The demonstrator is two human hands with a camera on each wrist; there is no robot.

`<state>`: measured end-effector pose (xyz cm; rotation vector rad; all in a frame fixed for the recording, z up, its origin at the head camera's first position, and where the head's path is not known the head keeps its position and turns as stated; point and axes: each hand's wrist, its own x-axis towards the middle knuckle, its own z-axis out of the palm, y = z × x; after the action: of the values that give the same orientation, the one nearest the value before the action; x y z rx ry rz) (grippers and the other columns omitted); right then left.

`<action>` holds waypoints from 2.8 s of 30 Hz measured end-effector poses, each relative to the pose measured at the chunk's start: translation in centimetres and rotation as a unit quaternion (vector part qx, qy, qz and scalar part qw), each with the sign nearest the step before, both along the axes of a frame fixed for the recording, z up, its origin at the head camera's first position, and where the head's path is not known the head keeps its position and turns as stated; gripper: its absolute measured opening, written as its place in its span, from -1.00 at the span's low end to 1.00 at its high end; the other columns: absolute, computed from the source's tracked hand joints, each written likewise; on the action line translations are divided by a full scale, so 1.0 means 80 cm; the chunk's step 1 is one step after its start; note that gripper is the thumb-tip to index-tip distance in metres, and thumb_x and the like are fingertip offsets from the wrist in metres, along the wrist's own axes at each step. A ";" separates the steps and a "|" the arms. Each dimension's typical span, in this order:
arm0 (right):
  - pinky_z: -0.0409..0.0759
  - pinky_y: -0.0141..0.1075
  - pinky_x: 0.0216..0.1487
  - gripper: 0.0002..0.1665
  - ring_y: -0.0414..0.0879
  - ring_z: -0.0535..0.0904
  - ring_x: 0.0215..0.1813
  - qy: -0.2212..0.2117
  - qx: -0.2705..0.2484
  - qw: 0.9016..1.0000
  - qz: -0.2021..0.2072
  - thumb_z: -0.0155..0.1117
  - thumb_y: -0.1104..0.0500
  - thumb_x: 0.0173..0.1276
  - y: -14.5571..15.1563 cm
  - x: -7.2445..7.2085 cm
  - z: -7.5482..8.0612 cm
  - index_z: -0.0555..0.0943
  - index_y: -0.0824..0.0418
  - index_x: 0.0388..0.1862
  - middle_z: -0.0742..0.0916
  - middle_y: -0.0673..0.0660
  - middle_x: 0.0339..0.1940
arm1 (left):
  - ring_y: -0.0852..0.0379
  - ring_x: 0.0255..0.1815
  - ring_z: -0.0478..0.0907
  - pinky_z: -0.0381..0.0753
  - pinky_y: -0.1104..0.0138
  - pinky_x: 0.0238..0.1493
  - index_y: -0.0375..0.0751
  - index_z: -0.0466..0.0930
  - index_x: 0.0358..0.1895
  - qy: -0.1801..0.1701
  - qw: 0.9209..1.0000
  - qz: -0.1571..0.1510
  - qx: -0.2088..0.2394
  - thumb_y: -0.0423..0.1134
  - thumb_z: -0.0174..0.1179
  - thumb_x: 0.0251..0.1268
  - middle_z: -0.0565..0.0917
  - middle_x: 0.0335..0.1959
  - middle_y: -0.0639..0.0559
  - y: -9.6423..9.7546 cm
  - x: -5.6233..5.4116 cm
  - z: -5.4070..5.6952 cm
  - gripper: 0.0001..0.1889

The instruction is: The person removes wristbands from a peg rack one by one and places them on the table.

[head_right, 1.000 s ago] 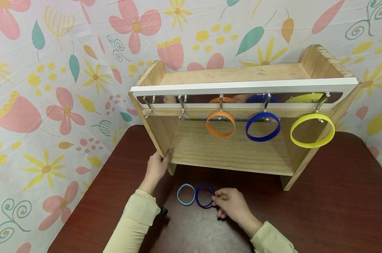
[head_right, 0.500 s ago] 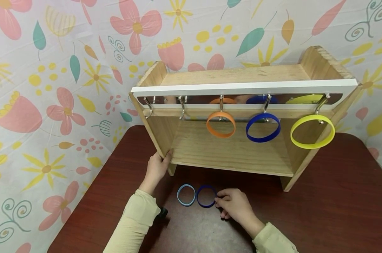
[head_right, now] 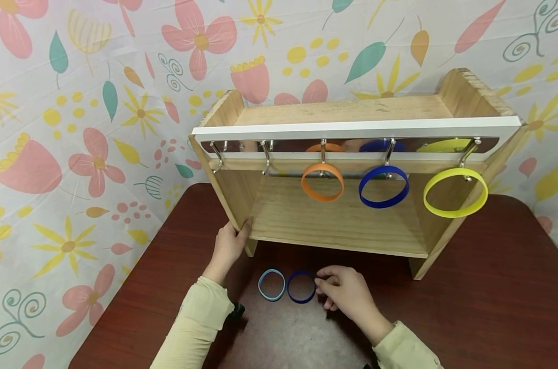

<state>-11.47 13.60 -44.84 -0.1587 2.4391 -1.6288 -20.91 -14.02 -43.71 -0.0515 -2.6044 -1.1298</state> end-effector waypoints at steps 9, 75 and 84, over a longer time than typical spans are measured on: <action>0.65 -0.22 -0.46 -0.73 -0.05 0.65 -0.52 0.080 -0.061 0.995 0.000 0.26 0.27 0.39 0.008 -0.003 0.045 0.61 0.38 0.01 0.76 0.24 -0.23 | 0.05 -0.55 0.61 0.57 0.24 -0.54 -0.21 0.62 -0.09 -0.005 1.000 0.002 0.001 -0.02 0.10 0.46 0.70 -0.46 -0.12 0.000 0.000 0.001 -0.69; 0.66 -0.31 -0.35 -0.84 -0.08 0.72 -0.42 0.278 -0.304 0.910 -0.047 0.15 0.41 0.42 0.009 -0.008 0.156 0.55 0.52 -0.11 0.78 0.15 -0.34 | 0.01 -0.51 0.65 0.60 0.24 -0.52 -0.23 0.62 -0.07 -0.001 1.000 0.003 -0.001 -0.03 0.10 0.47 0.72 -0.40 -0.15 0.001 -0.001 -0.002 -0.68; 0.66 -0.30 -0.33 -0.81 -0.08 0.73 -0.40 0.291 -0.314 0.902 -0.053 0.13 0.43 0.42 0.009 -0.007 0.158 0.55 0.52 -0.05 0.78 0.15 -0.32 | 0.01 -0.51 0.63 0.59 0.22 -0.51 -0.23 0.62 -0.09 0.001 1.000 0.004 -0.007 -0.03 0.10 0.46 0.71 -0.43 -0.14 0.001 -0.001 -0.002 -0.68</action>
<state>-12.03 14.35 -32.21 -0.7121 2.1760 -2.6907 -21.01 -13.95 -43.83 -0.0446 -2.6071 -1.1091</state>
